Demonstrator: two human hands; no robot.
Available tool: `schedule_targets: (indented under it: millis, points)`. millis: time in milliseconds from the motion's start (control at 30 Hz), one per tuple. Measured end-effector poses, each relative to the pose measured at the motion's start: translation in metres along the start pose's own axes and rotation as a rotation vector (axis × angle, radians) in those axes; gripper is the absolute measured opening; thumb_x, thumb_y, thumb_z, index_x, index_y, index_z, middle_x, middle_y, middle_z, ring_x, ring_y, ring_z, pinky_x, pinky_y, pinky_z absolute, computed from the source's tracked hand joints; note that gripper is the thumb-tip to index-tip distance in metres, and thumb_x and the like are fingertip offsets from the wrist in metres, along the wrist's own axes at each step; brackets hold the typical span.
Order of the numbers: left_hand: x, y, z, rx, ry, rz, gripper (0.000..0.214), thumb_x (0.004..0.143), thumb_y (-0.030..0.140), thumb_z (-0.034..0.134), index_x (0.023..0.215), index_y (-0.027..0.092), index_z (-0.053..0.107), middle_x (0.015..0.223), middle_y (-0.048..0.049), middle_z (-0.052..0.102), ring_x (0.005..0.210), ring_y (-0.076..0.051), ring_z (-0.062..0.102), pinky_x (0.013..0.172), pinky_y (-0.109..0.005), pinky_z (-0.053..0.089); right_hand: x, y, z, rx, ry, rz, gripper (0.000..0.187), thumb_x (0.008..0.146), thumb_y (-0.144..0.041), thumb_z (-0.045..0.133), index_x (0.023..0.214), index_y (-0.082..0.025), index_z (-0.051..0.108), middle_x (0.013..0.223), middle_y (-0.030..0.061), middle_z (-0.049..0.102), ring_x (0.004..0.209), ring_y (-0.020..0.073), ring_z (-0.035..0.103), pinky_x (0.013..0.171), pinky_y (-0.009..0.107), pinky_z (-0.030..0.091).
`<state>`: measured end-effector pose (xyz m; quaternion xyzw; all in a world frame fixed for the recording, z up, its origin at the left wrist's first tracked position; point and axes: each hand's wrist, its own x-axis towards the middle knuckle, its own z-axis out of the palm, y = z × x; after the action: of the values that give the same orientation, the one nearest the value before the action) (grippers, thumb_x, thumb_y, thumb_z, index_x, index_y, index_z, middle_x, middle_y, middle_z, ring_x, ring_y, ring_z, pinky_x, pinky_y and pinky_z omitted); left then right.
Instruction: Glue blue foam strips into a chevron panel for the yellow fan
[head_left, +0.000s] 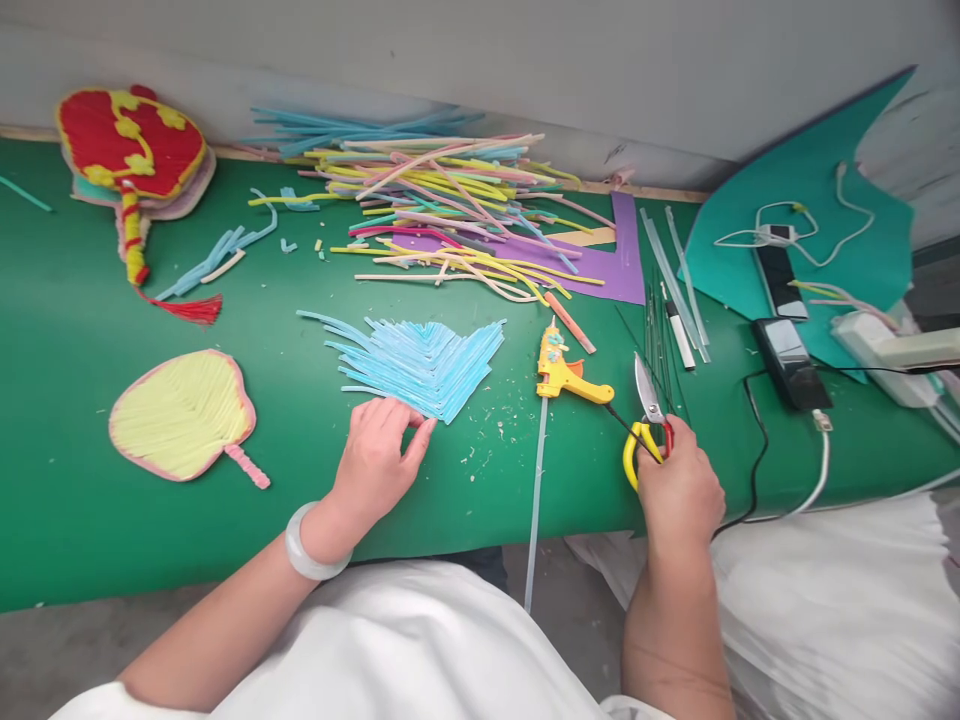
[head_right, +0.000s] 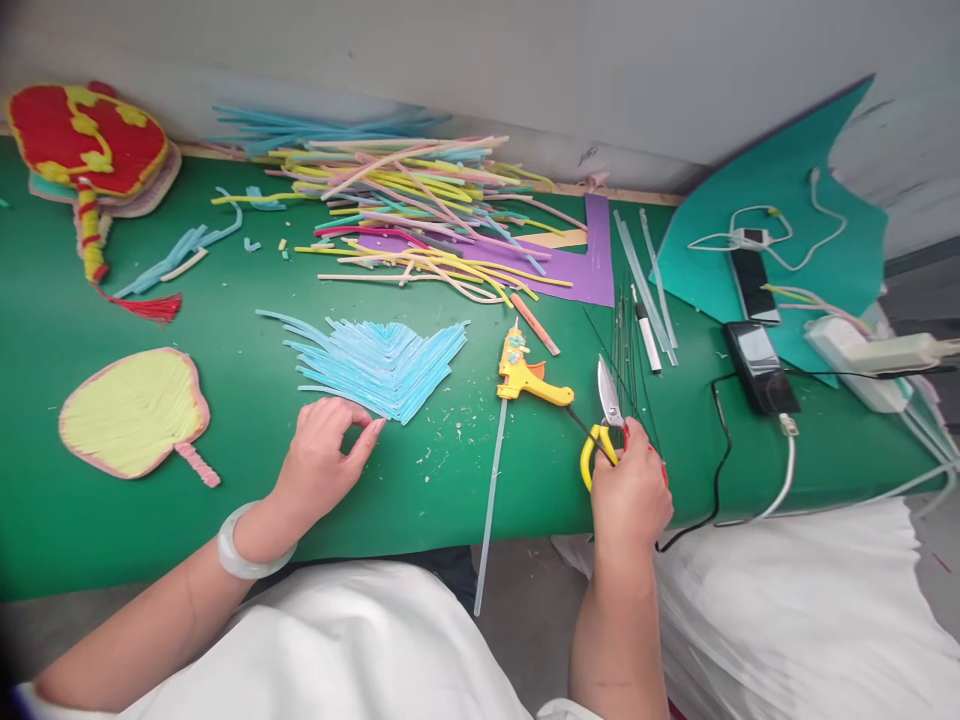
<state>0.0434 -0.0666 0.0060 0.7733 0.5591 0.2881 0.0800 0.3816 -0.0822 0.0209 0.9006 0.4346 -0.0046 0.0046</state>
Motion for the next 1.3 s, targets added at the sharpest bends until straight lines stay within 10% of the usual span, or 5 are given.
schedule_targets:
  millis: [367, 600, 1033, 1300]
  points:
    - [-0.005, 0.01, 0.003, -0.057, -0.042, 0.0, 0.008, 0.098, 0.024, 0.051, 0.095, 0.02, 0.057, 0.083, -0.004, 0.066, 0.081, -0.021, 0.058, 0.079, -0.036, 0.041, 0.013, 0.01, 0.019, 0.259, 0.026, -0.258, 0.059, 0.087, -0.046, 0.052, 0.137, -0.016, 0.054, 0.107, 0.0138, 0.066, 0.099, 0.0289, 0.06, 0.083, 0.04, 0.045]
    - [-0.009, 0.006, 0.0, -0.05, -0.04, -0.006, 0.008, 0.098, 0.023, 0.051, 0.096, 0.019, 0.058, 0.083, -0.0039, 0.066, 0.081, -0.021, 0.057, 0.08, -0.036, 0.041, 0.006, 0.0, -0.004, 0.183, 0.165, -0.189, 0.035, 0.09, -0.045, 0.05, 0.097, -0.02, 0.073, 0.098, 0.0101, 0.07, 0.085, 0.0252, 0.062, 0.068, 0.033, 0.042]
    - [-0.012, 0.004, -0.002, -0.067, -0.057, -0.023, 0.009, 0.098, 0.023, 0.051, 0.089, 0.02, 0.054, 0.081, -0.0029, 0.063, 0.079, -0.02, 0.056, 0.079, -0.037, 0.04, -0.029, 0.002, 0.002, 0.254, -0.186, -0.307, 0.042, 0.093, -0.056, 0.043, 0.089, -0.025, 0.071, 0.085, 0.0045, 0.071, 0.069, 0.0193, 0.062, 0.059, 0.029, 0.04]
    - [-0.014, 0.0, -0.003, -0.081, -0.031, -0.032, 0.009, 0.098, 0.022, 0.052, 0.089, 0.021, 0.053, 0.081, -0.0026, 0.062, 0.079, -0.02, 0.055, 0.078, -0.036, 0.04, 0.014, 0.02, 0.02, 0.289, 0.068, -0.262, 0.055, 0.084, -0.062, 0.054, 0.11, -0.017, 0.068, 0.1, 0.0117, 0.06, 0.093, 0.0271, 0.059, 0.08, 0.041, 0.048]
